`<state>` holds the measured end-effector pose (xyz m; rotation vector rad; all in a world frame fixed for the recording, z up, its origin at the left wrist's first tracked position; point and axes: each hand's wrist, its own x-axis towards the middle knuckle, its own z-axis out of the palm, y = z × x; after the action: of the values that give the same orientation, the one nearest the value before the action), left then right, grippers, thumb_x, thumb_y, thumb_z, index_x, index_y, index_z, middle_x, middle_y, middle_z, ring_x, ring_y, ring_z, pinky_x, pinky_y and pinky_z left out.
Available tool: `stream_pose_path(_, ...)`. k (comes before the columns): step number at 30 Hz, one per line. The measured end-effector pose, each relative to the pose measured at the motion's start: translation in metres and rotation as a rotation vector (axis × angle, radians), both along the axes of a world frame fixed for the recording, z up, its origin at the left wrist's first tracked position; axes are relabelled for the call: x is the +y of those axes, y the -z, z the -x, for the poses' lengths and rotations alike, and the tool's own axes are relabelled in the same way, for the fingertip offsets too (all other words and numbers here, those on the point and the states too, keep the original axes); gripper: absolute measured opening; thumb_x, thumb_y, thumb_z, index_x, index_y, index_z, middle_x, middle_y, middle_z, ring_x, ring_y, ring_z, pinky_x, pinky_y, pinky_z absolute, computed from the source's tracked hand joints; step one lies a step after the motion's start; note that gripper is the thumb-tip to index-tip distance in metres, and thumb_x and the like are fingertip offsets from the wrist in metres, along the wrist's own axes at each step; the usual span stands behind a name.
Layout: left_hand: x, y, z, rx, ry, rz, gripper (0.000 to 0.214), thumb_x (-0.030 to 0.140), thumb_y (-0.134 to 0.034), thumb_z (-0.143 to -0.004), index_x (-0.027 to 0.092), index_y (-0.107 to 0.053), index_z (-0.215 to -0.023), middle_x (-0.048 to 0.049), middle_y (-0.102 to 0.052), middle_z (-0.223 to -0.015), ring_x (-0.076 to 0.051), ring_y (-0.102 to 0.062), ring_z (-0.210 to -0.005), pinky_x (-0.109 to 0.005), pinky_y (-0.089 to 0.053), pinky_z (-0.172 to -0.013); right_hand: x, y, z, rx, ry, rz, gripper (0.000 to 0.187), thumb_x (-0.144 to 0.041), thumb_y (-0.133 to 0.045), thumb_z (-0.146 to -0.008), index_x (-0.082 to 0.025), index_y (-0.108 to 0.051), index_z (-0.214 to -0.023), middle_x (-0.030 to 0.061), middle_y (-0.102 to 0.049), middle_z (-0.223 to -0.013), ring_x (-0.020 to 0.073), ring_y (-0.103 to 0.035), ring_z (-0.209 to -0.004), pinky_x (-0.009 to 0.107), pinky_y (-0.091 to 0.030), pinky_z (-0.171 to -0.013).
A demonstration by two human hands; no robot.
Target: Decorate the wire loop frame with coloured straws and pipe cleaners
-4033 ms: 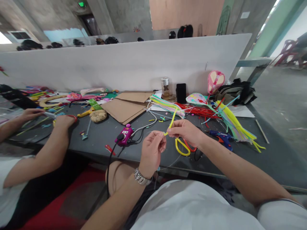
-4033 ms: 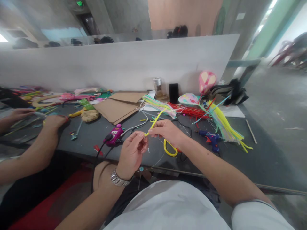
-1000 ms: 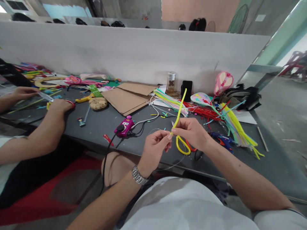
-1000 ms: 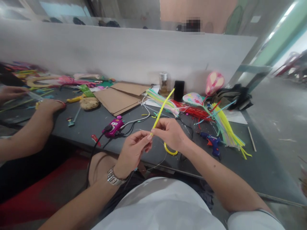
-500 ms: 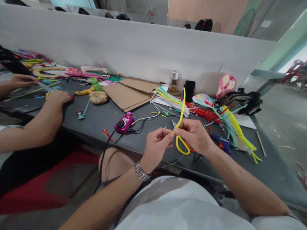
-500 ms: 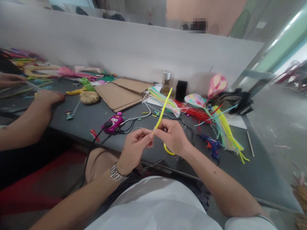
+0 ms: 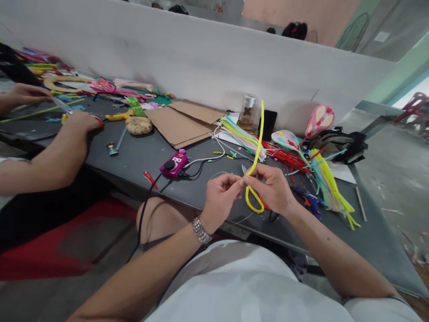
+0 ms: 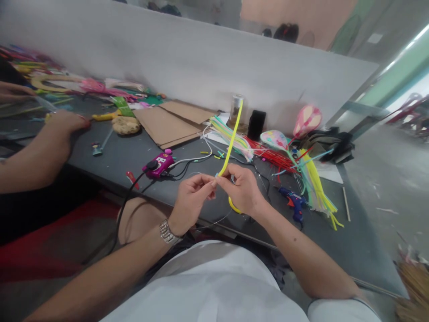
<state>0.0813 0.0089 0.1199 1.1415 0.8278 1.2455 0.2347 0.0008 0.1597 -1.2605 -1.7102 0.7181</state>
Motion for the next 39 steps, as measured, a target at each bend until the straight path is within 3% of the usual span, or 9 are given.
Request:
stream_pose_path(9, 0.018, -0.012, -0.019, -0.376, -0.016, 0.157, 0.032, 0.038, -0.090, -0.065, 0.015, -0.073, -0.080, 0.0000, -0.067, -0.070, -0.011, -0.061, -0.062, -0.021, -0.049, -0.054, 0.016, 0.000, -0.005, 0.048, 0.067, -0.146, 0.019, -0.024, -0.064, -0.082, -0.019, -0.076, -0.096, 0.0012, -0.073, -0.083, 0.0151, -0.062, -0.075, 0.029, -0.044, -0.070)
stream_pose_path(15, 0.013, -0.011, -0.027, -0.432, 0.001, 0.195, 0.032, 0.031, -0.093, -0.059, 0.016, -0.080, -0.084, -0.0036, -0.076, -0.084, -0.013, -0.068, -0.077, -0.028, -0.057, -0.081, 0.021, -0.001, -0.012, 0.042, 0.193, -0.202, 0.015, -0.024, -0.063, -0.080, -0.018, -0.076, -0.083, 0.0035, -0.075, -0.081, 0.0169, -0.064, -0.075, 0.030, -0.046, -0.070)
stream_pose_path(19, -0.007, -0.019, -0.004, -0.208, 0.139, 0.161, 0.036, 0.033, -0.086, -0.070, 0.019, -0.082, -0.103, -0.0091, -0.079, -0.109, -0.021, -0.071, -0.103, -0.031, -0.054, -0.095, 0.023, -0.003, -0.024, 0.056, 0.181, -0.149, 0.014, -0.024, -0.063, -0.079, -0.017, -0.074, -0.081, 0.0032, -0.074, -0.077, 0.0156, -0.062, -0.070, 0.028, -0.046, -0.067)
stream_pose_path(22, -0.012, -0.039, 0.027, 0.214, 0.200, -0.033, 0.029, 0.031, -0.081, -0.076, 0.020, -0.082, -0.104, -0.0100, -0.079, -0.110, -0.022, -0.072, -0.092, -0.031, -0.056, -0.081, 0.022, -0.004, -0.028, 0.055, 0.156, -0.121, 0.013, -0.024, -0.064, -0.078, -0.017, -0.074, -0.081, 0.0024, -0.072, -0.074, 0.0142, -0.059, -0.067, 0.027, -0.044, -0.063)
stream_pose_path(25, 0.004, -0.060, 0.047, 0.464, -0.082, -0.294, 0.016, 0.028, -0.079, -0.076, 0.021, -0.083, -0.091, -0.0077, -0.080, -0.095, -0.019, -0.068, -0.077, -0.026, -0.052, -0.067, 0.020, -0.007, -0.026, 0.055, 0.117, -0.106, 0.012, -0.023, -0.064, -0.078, -0.016, -0.073, -0.080, 0.0026, -0.072, -0.076, 0.0140, -0.059, -0.068, 0.027, -0.043, -0.064)
stream_pose_path(27, 0.021, -0.065, 0.048, 0.491, -0.058, -0.306, 0.020, 0.028, -0.080, -0.075, 0.020, -0.083, -0.093, -0.0083, -0.080, -0.096, -0.020, -0.069, -0.081, -0.026, -0.052, -0.067, 0.021, -0.009, -0.023, 0.045, 0.105, -0.103, 0.011, -0.022, -0.063, -0.078, -0.017, -0.073, -0.079, 0.0027, -0.072, -0.076, 0.0142, -0.058, -0.069, 0.027, -0.043, -0.065)
stream_pose_path(30, 0.041, -0.060, 0.036, 0.409, 0.209, -0.180, 0.025, 0.030, -0.081, -0.073, 0.018, -0.083, -0.094, -0.0101, -0.080, -0.096, -0.020, -0.070, -0.081, -0.028, -0.053, -0.069, 0.023, -0.009, -0.018, 0.039, 0.083, -0.086, 0.011, -0.022, -0.063, -0.079, -0.017, -0.073, -0.078, 0.0024, -0.071, -0.075, 0.0144, -0.058, -0.068, 0.027, -0.043, -0.065)
stream_pose_path(32, 0.047, -0.051, 0.025, 0.359, 0.278, -0.122, 0.024, 0.032, -0.081, -0.073, 0.017, -0.083, -0.090, -0.0096, -0.080, -0.091, -0.019, -0.069, -0.077, -0.027, -0.052, -0.067, 0.025, -0.007, -0.017, 0.044, 0.069, -0.077, 0.011, -0.023, -0.063, -0.079, -0.017, -0.072, -0.077, 0.0021, -0.071, -0.074, 0.0142, -0.057, -0.067, 0.027, -0.043, -0.065)
stream_pose_path(39, 0.044, -0.033, 0.012, 0.250, 0.151, -0.048, 0.023, 0.034, -0.084, -0.069, 0.016, -0.081, -0.082, -0.0067, -0.077, -0.081, -0.016, -0.064, -0.068, -0.025, -0.048, -0.063, 0.028, 0.002, -0.019, 0.064, 0.046, -0.068, 0.011, -0.024, -0.063, -0.078, -0.016, -0.071, -0.077, 0.0008, -0.069, -0.070, 0.0128, -0.054, -0.063, 0.026, -0.040, -0.061)
